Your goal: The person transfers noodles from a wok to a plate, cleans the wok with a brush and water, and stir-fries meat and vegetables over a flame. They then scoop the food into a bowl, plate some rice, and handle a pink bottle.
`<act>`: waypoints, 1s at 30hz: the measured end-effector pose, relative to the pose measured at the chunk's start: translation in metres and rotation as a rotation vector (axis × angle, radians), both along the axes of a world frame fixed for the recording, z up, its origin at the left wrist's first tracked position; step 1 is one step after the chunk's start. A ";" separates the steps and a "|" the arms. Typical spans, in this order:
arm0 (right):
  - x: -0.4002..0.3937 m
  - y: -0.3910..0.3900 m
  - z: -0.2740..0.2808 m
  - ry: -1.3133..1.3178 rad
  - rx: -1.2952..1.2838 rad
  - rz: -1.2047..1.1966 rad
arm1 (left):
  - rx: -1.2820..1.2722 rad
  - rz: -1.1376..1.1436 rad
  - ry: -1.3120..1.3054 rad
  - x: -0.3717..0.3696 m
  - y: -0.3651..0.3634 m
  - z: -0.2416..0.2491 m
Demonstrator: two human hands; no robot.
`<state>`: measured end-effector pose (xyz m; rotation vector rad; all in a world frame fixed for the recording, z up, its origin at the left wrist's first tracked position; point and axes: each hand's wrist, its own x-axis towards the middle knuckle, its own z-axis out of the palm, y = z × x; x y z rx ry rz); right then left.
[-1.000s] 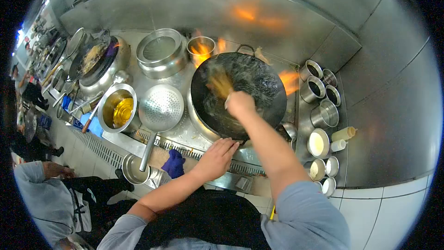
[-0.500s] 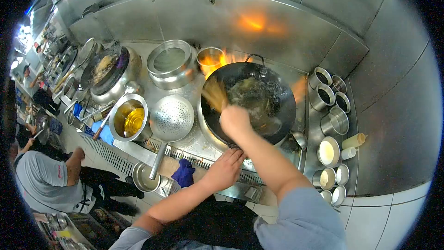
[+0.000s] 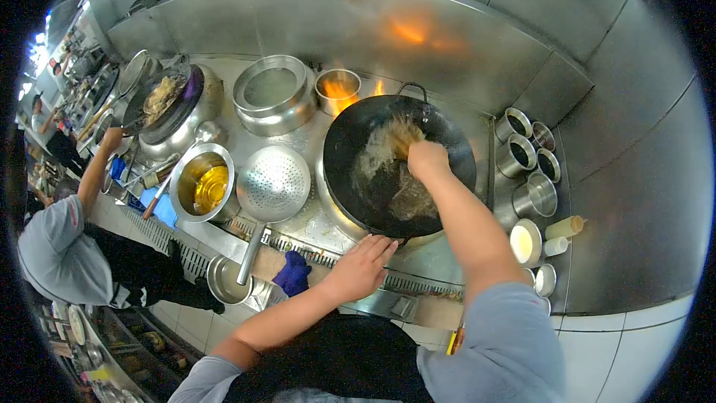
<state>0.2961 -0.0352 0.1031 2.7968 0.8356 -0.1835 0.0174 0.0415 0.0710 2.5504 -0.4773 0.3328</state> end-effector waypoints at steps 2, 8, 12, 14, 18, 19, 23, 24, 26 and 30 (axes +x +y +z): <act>-0.009 0.015 0.014 0.090 0.078 -0.047 | -0.002 -0.001 0.006 0.000 0.002 0.001; -0.116 -0.021 0.043 0.119 -0.175 0.306 | -0.007 -0.006 -0.001 0.002 0.003 -0.002; -0.063 -0.052 0.026 0.019 -0.350 0.029 | 0.019 0.008 -0.012 -0.001 0.000 0.001; -0.006 -0.042 0.003 -0.091 -0.255 0.029 | 0.014 0.022 -0.002 -0.001 -0.001 -0.004; -0.056 -0.025 0.001 -0.040 -0.245 0.170 | 0.012 0.011 -0.033 -0.002 0.001 -0.002; -0.079 -0.030 0.005 0.024 -0.310 0.225 | -0.002 0.003 -0.023 -0.001 0.002 -0.003; -0.068 -0.053 0.009 0.009 -0.515 0.043 | -0.029 0.013 -0.033 -0.002 0.001 -0.004; -0.047 -0.045 0.022 -0.023 -0.484 -0.026 | -0.032 0.019 -0.040 -0.001 0.002 -0.005; -0.011 -0.038 0.005 -0.127 -0.298 0.043 | -0.022 0.016 -0.053 -0.002 0.001 -0.008; -0.064 -0.028 0.004 -0.031 -0.420 0.220 | -0.038 0.013 -0.052 -0.001 0.003 -0.008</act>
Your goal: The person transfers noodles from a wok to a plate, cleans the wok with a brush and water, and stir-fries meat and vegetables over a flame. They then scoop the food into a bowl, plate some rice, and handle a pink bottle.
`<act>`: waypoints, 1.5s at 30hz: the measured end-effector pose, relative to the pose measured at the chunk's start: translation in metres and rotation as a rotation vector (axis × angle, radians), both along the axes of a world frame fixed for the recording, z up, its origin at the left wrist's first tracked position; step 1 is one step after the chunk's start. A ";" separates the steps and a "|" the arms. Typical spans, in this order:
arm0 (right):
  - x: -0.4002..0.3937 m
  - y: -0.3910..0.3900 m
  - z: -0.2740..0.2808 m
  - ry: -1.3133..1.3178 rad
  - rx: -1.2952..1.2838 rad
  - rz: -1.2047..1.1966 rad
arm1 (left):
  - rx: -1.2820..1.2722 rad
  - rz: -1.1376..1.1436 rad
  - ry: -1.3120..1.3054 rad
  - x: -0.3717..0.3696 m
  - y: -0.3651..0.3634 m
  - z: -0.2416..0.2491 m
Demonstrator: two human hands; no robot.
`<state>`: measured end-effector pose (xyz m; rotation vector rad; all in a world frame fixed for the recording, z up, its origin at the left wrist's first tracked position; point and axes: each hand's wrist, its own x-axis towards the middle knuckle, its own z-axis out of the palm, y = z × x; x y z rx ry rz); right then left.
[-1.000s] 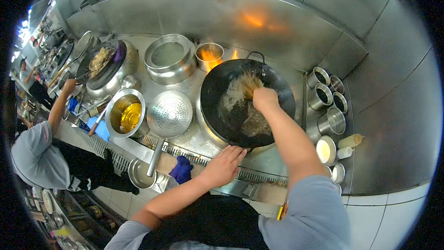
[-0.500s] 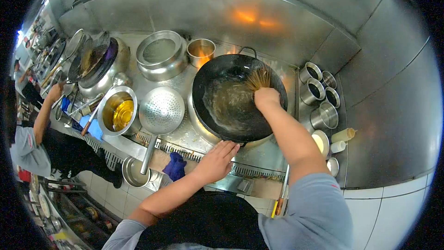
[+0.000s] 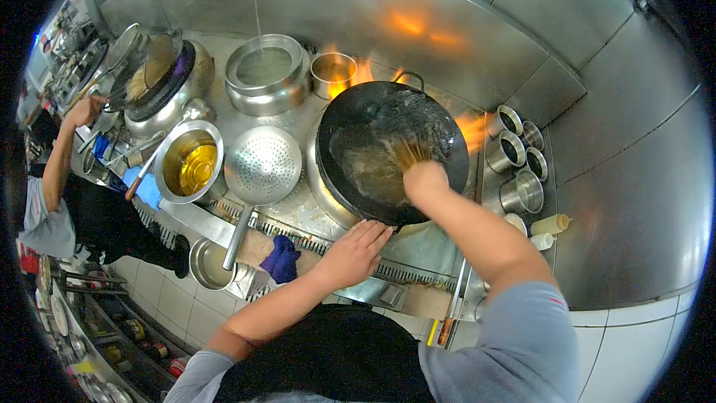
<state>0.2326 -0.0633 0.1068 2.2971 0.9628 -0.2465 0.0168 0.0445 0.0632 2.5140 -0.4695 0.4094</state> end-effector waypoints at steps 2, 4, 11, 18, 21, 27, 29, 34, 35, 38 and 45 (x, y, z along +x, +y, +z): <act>-0.029 -0.002 0.021 0.033 -0.213 -0.128 | -0.009 0.006 0.009 -0.002 0.000 0.003; -0.014 -0.007 0.025 -0.038 -0.279 -0.203 | -0.015 0.007 0.013 -0.003 -0.002 0.001; 0.014 -0.013 0.019 -0.032 -0.020 0.047 | 0.032 0.007 0.025 0.000 0.001 0.000; 0.056 0.004 0.005 -0.099 0.228 -0.082 | 0.028 -0.026 0.034 0.000 0.002 0.008; 0.018 0.018 -0.014 -0.032 0.195 0.076 | 0.030 -0.021 0.031 0.000 0.003 0.008; 0.047 0.040 0.005 0.157 0.370 -0.301 | 0.029 -0.027 0.112 0.001 0.002 0.017; 0.013 0.049 0.003 0.206 0.473 -0.208 | 0.033 -0.020 0.079 0.000 0.001 0.014; 0.019 0.067 -0.013 0.152 0.745 -0.325 | 0.034 0.003 0.130 -0.002 -0.004 0.018; 0.023 0.071 -0.006 0.188 0.836 -0.434 | 0.042 0.014 0.124 0.000 -0.002 0.018; -0.013 0.069 0.013 0.241 0.793 -0.352 | -0.013 0.006 0.141 -0.001 0.000 0.015; 0.023 0.090 -0.017 0.026 0.617 -0.294 | 0.028 0.019 0.137 -0.002 -0.002 0.017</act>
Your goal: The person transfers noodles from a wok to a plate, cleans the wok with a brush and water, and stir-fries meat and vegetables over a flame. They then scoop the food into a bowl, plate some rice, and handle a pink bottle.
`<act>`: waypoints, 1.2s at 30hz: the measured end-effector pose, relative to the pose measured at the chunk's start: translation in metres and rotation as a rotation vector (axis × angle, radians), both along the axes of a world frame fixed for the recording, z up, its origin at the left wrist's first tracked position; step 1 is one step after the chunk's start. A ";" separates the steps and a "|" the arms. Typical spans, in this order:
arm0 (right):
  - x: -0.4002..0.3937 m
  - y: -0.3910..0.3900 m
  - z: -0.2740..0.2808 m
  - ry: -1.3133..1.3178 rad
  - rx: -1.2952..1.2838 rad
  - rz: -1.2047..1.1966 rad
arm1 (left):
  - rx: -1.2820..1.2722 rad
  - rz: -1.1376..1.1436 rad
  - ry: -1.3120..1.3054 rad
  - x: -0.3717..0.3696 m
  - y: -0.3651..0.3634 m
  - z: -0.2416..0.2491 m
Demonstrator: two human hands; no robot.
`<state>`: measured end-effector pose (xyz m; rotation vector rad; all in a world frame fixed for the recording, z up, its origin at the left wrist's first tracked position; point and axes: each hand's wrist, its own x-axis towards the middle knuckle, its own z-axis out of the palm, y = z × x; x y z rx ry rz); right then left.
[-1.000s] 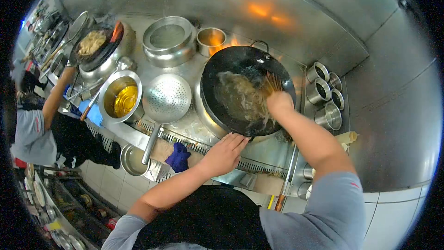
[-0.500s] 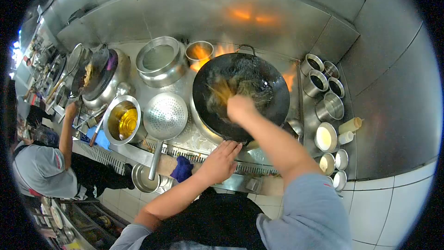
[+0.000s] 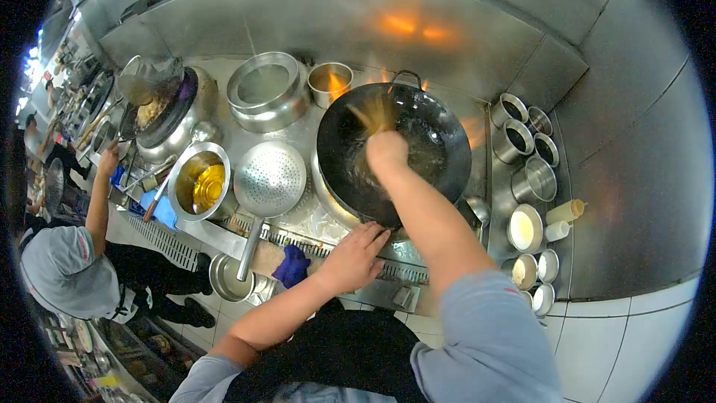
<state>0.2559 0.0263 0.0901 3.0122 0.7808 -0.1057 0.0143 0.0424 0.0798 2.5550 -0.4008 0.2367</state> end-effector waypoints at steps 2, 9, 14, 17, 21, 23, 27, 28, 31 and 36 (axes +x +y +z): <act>0.015 0.002 -0.004 -0.020 0.101 -0.036 | 0.009 0.025 0.044 -0.003 0.005 -0.001; -0.083 -0.073 0.063 0.207 -0.214 0.380 | -0.013 0.045 -0.019 -0.003 0.011 -0.012; 0.015 -0.081 0.044 0.037 -0.278 0.167 | 0.197 0.051 0.033 0.021 0.007 0.005; 0.034 -0.059 0.023 0.153 0.156 -0.017 | 0.277 -0.011 0.116 0.052 0.001 -0.011; -0.038 -0.062 0.034 0.078 -0.057 0.225 | 0.332 0.018 0.118 0.060 -0.008 -0.026; -0.074 -0.093 0.050 0.150 -0.252 0.388 | 0.253 0.040 0.056 0.048 -0.010 -0.012; -0.043 -0.138 0.038 0.034 -0.522 0.271 | 0.206 0.058 0.014 0.046 -0.009 -0.006; -0.010 -0.140 0.024 -0.082 -0.466 0.239 | 0.216 0.053 0.010 0.047 -0.008 -0.007; 0.062 -0.101 -0.001 -0.118 -0.184 0.197 | 0.126 0.061 -0.012 0.049 -0.007 -0.017; -0.013 -0.046 0.011 0.014 0.077 0.227 | 0.156 0.048 -0.051 0.050 -0.008 -0.008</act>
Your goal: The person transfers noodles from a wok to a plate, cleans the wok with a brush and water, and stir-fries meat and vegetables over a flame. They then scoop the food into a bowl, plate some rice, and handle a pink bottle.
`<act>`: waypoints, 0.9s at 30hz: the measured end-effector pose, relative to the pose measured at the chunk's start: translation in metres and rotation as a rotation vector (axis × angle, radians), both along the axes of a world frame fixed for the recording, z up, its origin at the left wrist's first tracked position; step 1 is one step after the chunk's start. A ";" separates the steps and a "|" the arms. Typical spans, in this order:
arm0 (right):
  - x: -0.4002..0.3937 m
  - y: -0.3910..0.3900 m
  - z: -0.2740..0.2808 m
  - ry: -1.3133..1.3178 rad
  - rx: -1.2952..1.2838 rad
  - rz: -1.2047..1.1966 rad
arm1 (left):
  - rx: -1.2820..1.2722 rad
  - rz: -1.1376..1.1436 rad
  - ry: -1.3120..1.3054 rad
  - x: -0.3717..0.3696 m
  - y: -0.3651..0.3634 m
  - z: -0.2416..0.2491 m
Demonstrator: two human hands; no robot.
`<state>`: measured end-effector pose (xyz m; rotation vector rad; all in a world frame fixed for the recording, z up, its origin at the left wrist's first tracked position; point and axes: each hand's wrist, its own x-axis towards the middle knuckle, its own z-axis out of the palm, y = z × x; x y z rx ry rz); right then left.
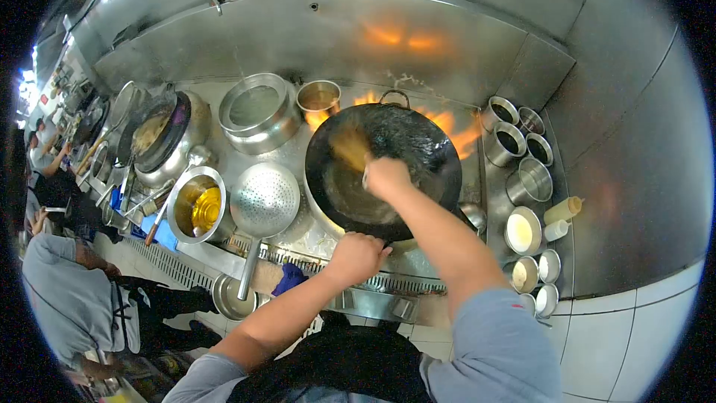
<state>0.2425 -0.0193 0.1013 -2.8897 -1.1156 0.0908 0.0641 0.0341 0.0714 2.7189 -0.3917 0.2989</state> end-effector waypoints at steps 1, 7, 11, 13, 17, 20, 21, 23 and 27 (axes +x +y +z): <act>-0.016 -0.006 0.003 0.010 -0.061 0.118 | -0.003 0.002 0.032 -0.001 0.000 0.000; -0.038 -0.066 0.049 0.070 -0.510 0.120 | -0.194 0.042 -0.030 -0.031 0.010 0.016; 0.043 -0.036 0.017 0.101 -0.155 -0.167 | -0.284 0.219 -0.151 -0.074 0.036 0.005; 0.026 -0.021 0.005 0.107 -0.067 -0.057 | -0.255 0.418 -0.113 -0.102 0.053 -0.014; -0.053 -0.036 0.055 0.134 -0.379 0.228 | -0.158 0.635 0.090 -0.157 0.076 -0.050; -0.050 -0.059 0.080 0.128 -0.647 0.208 | -0.109 0.712 0.215 -0.183 0.084 -0.080; -0.023 -0.063 0.069 0.061 -0.596 0.135 | -0.102 0.680 0.206 -0.184 0.087 -0.085; 0.047 -0.054 0.035 0.012 -0.480 -0.031 | -0.098 0.639 0.186 -0.181 0.090 -0.086; 0.030 -0.024 0.020 0.138 -0.073 -0.047 | -0.099 0.738 0.286 -0.172 0.093 -0.102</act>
